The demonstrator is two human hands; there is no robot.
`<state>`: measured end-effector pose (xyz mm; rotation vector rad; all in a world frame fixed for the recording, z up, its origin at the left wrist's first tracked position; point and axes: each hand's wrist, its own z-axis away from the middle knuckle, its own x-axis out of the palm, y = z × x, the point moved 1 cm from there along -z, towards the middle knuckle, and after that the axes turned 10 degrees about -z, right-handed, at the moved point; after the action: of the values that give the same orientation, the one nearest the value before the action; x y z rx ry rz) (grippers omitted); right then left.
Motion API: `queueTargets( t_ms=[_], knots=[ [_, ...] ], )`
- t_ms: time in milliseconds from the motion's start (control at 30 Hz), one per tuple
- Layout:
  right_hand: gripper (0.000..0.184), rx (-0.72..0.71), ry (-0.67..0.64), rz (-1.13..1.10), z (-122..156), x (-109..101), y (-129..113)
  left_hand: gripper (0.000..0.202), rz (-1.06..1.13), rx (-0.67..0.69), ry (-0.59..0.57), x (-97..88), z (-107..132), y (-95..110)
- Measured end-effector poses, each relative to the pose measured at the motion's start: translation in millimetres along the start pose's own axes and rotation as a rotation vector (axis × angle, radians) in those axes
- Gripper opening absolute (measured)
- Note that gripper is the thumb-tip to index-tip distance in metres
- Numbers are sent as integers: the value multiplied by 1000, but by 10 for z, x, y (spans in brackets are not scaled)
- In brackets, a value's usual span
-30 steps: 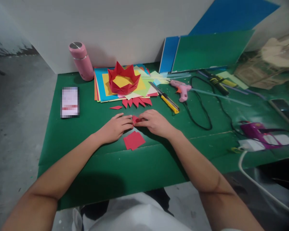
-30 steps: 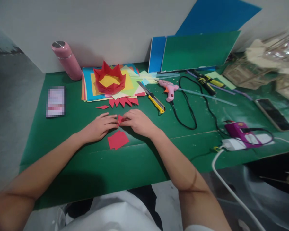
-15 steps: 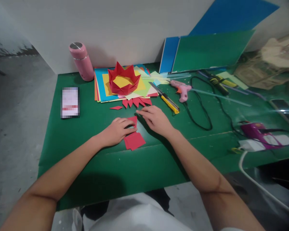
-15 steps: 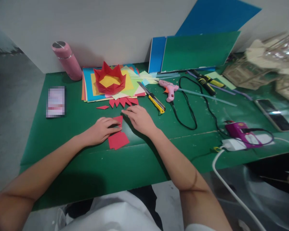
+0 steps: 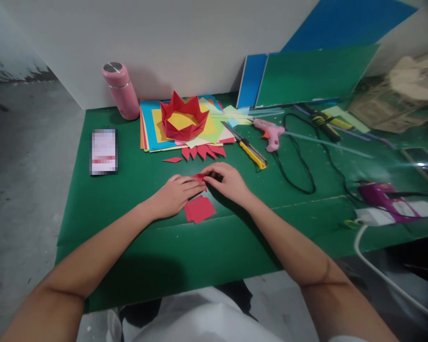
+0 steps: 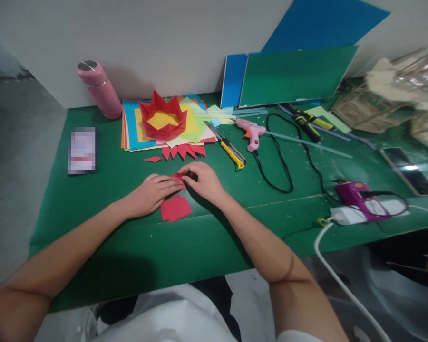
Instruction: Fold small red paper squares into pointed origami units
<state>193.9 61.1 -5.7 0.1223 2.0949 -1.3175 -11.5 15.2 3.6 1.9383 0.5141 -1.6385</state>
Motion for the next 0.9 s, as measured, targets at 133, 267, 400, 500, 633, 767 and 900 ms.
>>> queueTargets(
  t_ms=[133,267,400,500,633,767,900],
  knots=[
    [12,86,43,-17,5,15,-45,44,-18,-6,3,13,-6,9],
    [10,108,70,12,1,28,-63,40,-26,-45,0,10,-14,44],
    [7,80,73,55,-4,37,-76,40,-48,-89,1,3,-9,75],
    [7,32,49,65,-5,34,-76,40,-60,-83,11,6,-11,79],
    [9,-15,30,66,-2,23,-47,40,-74,-63,7,5,-29,85],
    [9,-40,21,89,-3,24,-24,37,-72,-96,0,1,-36,95],
    [12,-66,15,159,-2,38,-21,35,-70,-123,5,14,-27,96]
  ],
)
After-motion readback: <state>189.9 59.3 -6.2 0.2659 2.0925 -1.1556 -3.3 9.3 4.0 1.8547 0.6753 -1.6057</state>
